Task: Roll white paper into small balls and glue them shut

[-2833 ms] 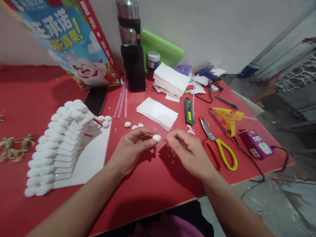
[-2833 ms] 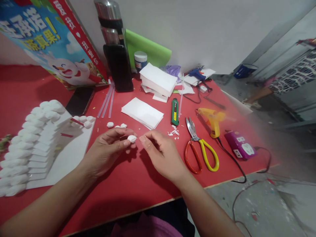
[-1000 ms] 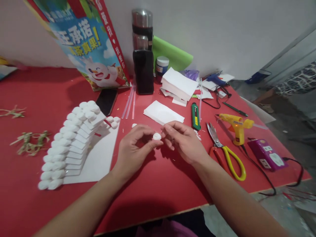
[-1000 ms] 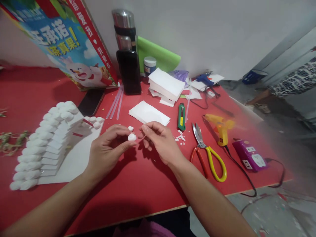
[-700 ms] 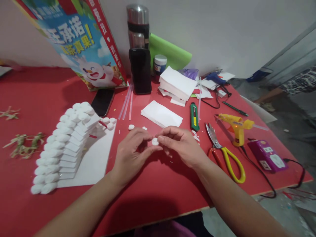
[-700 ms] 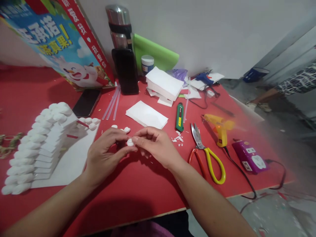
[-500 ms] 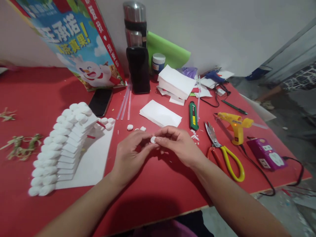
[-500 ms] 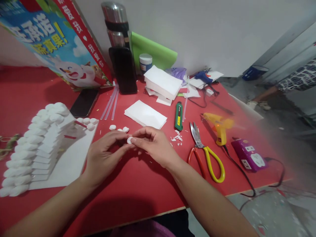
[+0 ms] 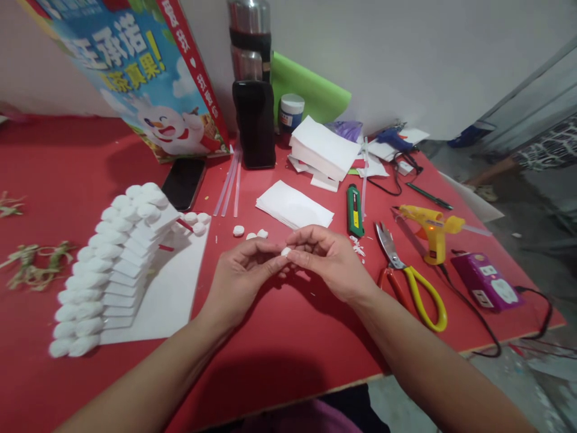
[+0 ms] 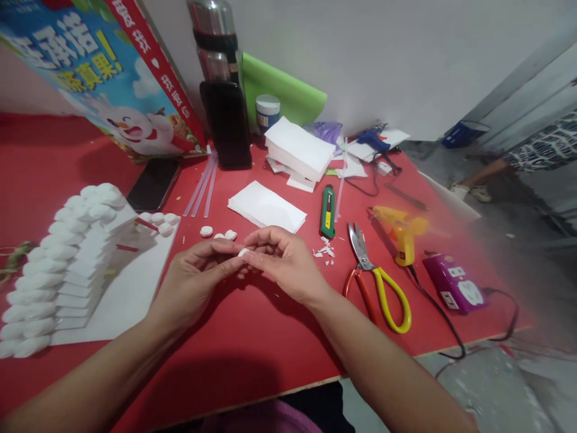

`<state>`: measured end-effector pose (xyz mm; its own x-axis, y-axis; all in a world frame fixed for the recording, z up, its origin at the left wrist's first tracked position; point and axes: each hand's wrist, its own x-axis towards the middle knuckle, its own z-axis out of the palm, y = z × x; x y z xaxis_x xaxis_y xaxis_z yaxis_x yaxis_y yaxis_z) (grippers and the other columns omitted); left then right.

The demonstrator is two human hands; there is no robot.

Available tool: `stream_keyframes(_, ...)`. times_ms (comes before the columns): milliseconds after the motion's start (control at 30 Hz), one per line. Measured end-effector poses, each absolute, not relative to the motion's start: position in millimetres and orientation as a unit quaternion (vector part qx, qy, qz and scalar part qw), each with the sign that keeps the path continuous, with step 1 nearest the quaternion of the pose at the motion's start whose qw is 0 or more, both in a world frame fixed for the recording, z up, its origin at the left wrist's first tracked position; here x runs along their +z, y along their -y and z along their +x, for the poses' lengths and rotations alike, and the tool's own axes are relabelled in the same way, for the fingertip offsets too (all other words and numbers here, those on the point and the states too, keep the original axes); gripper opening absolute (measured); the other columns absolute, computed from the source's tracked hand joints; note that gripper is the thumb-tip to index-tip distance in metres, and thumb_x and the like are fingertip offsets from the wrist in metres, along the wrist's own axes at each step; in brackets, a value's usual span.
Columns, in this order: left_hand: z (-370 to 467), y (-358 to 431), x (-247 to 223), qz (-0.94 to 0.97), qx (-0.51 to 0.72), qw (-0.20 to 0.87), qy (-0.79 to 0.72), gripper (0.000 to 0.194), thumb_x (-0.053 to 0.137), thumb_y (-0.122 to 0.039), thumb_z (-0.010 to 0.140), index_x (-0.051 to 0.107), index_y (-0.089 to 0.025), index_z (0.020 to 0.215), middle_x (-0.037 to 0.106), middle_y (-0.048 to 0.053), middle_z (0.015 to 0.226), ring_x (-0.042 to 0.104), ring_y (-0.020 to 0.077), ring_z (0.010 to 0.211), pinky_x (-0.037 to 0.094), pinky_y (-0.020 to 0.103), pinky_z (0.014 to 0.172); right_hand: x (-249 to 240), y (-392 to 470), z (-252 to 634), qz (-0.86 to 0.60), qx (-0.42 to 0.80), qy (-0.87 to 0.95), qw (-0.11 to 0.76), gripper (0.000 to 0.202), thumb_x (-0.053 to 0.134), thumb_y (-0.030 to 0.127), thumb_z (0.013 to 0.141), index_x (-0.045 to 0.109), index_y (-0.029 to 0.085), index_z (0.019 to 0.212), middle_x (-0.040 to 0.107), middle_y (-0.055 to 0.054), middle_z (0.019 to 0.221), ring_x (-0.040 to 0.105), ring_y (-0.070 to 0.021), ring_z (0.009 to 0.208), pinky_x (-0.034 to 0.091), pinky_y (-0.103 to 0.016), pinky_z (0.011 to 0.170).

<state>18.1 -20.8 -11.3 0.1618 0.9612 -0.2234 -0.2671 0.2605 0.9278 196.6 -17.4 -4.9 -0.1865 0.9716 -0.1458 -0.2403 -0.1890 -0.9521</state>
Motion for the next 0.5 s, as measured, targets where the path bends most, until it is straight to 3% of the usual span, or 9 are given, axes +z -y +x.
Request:
stream_keyframes(100,16.2,19.6,-13.2,0.451,0.468,0.613,-0.450,0.022,0.089,-0.033,0.081,0.077,-0.019,0.092,0.077,0.003,0.086,0.076,0.0200,0.078,0.063,0.034,0.074,-5.5,15.7,195.0,-0.435,0.650,0.400,0.478,0.030,0.094,0.032,0.075,0.076,0.018,0.094,0.074,0.001,0.079,0.068,-0.0107,0.070,0.058,-0.027,0.070)
stream_keyframes(267,7.9,14.6,-12.9,0.687,0.455,0.371,-0.428,0.016,0.078,-0.024,0.093,0.079,-0.025,0.109,0.074,0.005,0.102,0.071,0.0190,0.093,0.057,0.032,0.084,-9.7,13.8,190.1,-0.442,0.681,0.346,0.470,0.035,0.097,0.035,0.071,0.075,0.015,0.089,0.075,-0.001,0.075,0.068,-0.0117,0.065,0.058,-0.026,0.063)
stream_keyframes(400,2.8,12.2,-10.9,0.774,0.408,0.261,-0.408,0.011,0.070,-0.018,0.097,0.076,-0.020,0.107,0.073,0.006,0.101,0.071,0.0180,0.093,0.057,0.029,0.082,-13.4,14.5,188.6,-0.428,0.703,0.327,0.465,0.037,0.098,0.039,0.069,0.073,0.016,0.084,0.076,-0.002,0.072,0.068,-0.0120,0.061,0.060,-0.027,0.060)
stream_keyframes(500,-0.6,11.7,-4.9,0.811,0.380,0.201,-0.397,0.012,0.068,-0.018,0.098,0.075,-0.019,0.108,0.074,0.007,0.104,0.072,0.0189,0.095,0.058,0.030,0.084,-13.0,15.8,188.5,-0.408,0.719,0.332,0.454,0.037,0.097,0.038,0.071,0.074,0.015,0.088,0.077,-0.003,0.078,0.072,-0.0132,0.065,0.064,-0.029,0.066)
